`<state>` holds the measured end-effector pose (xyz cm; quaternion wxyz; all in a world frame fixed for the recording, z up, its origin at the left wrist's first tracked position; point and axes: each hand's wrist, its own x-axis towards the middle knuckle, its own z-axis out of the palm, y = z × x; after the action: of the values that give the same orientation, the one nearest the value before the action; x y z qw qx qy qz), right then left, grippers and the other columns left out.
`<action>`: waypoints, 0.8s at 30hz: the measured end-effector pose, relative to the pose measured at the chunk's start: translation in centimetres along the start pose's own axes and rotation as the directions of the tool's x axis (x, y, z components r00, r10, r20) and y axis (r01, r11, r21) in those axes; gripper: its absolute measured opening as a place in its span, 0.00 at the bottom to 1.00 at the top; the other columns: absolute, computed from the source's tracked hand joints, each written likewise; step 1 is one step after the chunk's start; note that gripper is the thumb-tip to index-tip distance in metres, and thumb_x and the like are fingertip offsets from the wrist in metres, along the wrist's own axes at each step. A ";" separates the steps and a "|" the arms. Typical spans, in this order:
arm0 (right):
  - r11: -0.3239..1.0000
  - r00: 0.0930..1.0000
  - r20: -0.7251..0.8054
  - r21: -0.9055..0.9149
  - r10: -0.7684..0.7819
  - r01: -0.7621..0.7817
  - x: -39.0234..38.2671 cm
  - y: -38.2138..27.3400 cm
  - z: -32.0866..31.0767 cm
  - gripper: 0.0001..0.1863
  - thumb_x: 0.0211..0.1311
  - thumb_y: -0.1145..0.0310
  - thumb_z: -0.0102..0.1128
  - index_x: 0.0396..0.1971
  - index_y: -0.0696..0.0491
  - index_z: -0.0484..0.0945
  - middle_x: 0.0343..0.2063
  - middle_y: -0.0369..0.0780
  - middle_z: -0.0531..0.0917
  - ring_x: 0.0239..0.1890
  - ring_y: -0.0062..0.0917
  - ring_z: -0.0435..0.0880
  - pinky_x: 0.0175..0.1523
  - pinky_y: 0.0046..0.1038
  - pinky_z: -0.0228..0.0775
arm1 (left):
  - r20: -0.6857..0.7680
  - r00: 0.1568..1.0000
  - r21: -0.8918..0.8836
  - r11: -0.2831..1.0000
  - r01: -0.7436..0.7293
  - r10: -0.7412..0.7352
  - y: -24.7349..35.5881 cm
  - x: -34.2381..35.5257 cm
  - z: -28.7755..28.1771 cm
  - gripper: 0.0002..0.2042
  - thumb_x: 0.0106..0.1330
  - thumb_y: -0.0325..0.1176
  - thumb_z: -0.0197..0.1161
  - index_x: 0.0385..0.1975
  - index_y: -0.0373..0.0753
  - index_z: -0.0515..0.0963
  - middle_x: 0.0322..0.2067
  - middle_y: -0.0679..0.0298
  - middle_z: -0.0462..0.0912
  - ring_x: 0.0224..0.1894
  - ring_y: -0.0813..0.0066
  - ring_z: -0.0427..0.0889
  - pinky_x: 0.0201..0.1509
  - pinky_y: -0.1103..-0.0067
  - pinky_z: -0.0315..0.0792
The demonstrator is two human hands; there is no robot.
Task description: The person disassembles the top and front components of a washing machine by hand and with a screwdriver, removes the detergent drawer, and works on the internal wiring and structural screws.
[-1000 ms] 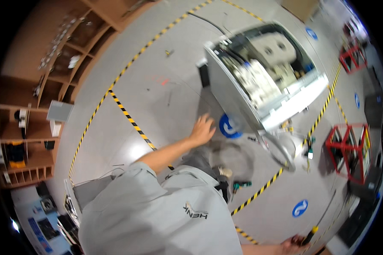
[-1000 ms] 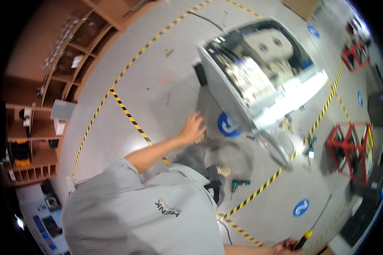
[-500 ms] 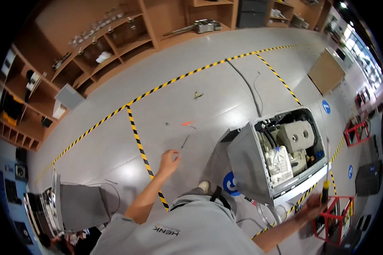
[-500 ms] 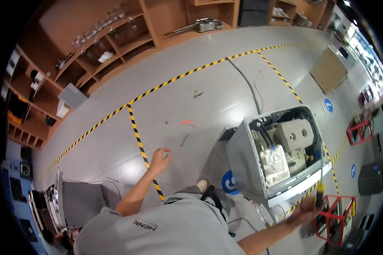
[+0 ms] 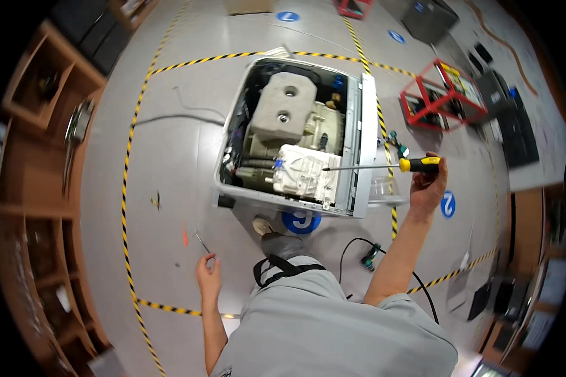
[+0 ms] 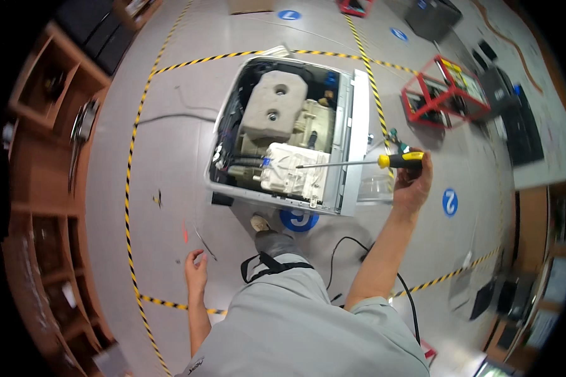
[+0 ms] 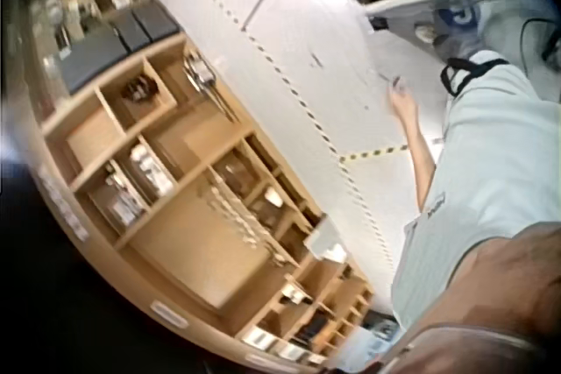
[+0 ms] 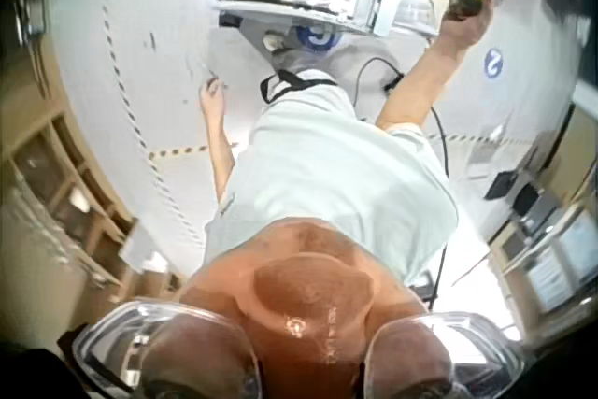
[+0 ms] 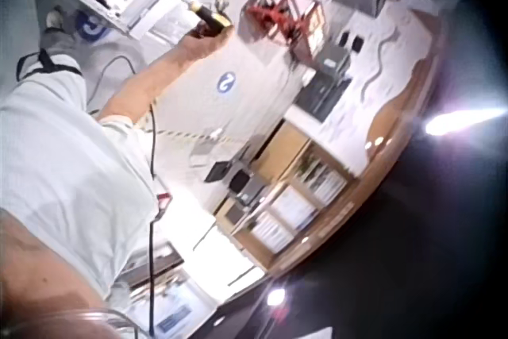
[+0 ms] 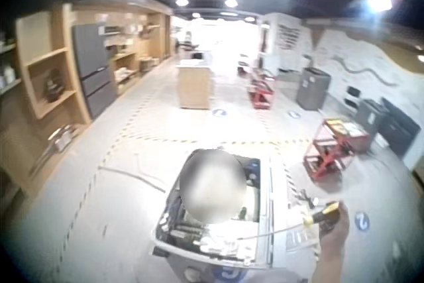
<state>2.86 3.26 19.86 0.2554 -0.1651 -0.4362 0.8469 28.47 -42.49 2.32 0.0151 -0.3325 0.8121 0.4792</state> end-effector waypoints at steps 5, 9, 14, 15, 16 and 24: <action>0.997 0.978 -0.209 0.063 -0.020 0.034 -1.5 -0.1 -5.7 0.15 0.61 0.57 0.59 0.33 0.55 0.79 0.21 0.32 0.78 0.15 0.10 0.69 0.21 0.11 0.57 | 0.305 0.833 0.254 0.804 -0.538 0.461 11.0 9.9 1.3 0.12 0.62 0.33 0.61 0.44 0.38 0.75 0.41 0.61 0.77 0.36 0.69 0.72 0.39 0.78 0.66; 0.985 0.881 -0.472 0.136 -0.033 0.110 -3.2 0.7 -7.9 0.17 0.61 0.57 0.58 0.35 0.57 0.77 0.25 0.36 0.79 0.19 0.17 0.72 0.23 0.16 0.62 | 0.449 0.782 0.232 0.788 -0.570 0.433 19.2 14.6 1.7 0.13 0.63 0.34 0.60 0.45 0.39 0.75 0.41 0.60 0.77 0.38 0.69 0.72 0.40 0.77 0.66; 0.988 0.948 -0.281 -0.004 -0.152 0.157 -9.5 -0.7 -7.0 0.16 0.56 0.58 0.61 0.32 0.59 0.79 0.24 0.36 0.77 0.20 0.17 0.71 0.23 0.16 0.59 | 0.575 0.666 0.186 0.716 -0.673 0.476 20.5 16.8 1.4 0.13 0.64 0.36 0.60 0.45 0.39 0.75 0.41 0.60 0.77 0.38 0.68 0.72 0.40 0.77 0.66; 0.979 0.907 -0.371 -0.031 -0.201 0.204 -10.8 -1.2 -7.2 0.16 0.57 0.58 0.61 0.33 0.59 0.78 0.26 0.36 0.78 0.21 0.16 0.71 0.25 0.16 0.61 | 0.623 0.628 0.153 0.715 -0.682 0.467 20.3 17.1 1.7 0.12 0.63 0.35 0.61 0.44 0.39 0.76 0.40 0.60 0.77 0.37 0.68 0.72 0.40 0.78 0.66; 0.970 0.860 -0.454 -0.052 -0.234 0.236 -12.6 -1.4 -7.2 0.17 0.58 0.59 0.60 0.35 0.59 0.78 0.28 0.37 0.79 0.21 0.16 0.71 0.27 0.16 0.62 | 0.661 0.598 0.132 0.714 -0.687 0.453 19.8 17.0 1.6 0.12 0.63 0.35 0.61 0.44 0.39 0.76 0.40 0.60 0.77 0.38 0.68 0.72 0.40 0.78 0.66; 0.886 0.613 -0.672 -0.147 -0.415 0.439 -33.2 -5.6 -14.7 0.13 0.59 0.64 0.60 0.35 0.59 0.78 0.33 0.39 0.82 0.36 0.22 0.79 0.43 0.23 0.70 | 0.861 0.091 -0.131 0.390 -0.911 0.501 17.7 16.6 5.3 0.12 0.61 0.31 0.62 0.43 0.34 0.74 0.41 0.53 0.76 0.47 0.53 0.72 0.52 0.66 0.65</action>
<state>38.93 -3.50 18.08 0.5947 -0.3539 -0.3227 0.6457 4.13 -41.36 7.35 0.2107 0.3936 0.8401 0.3082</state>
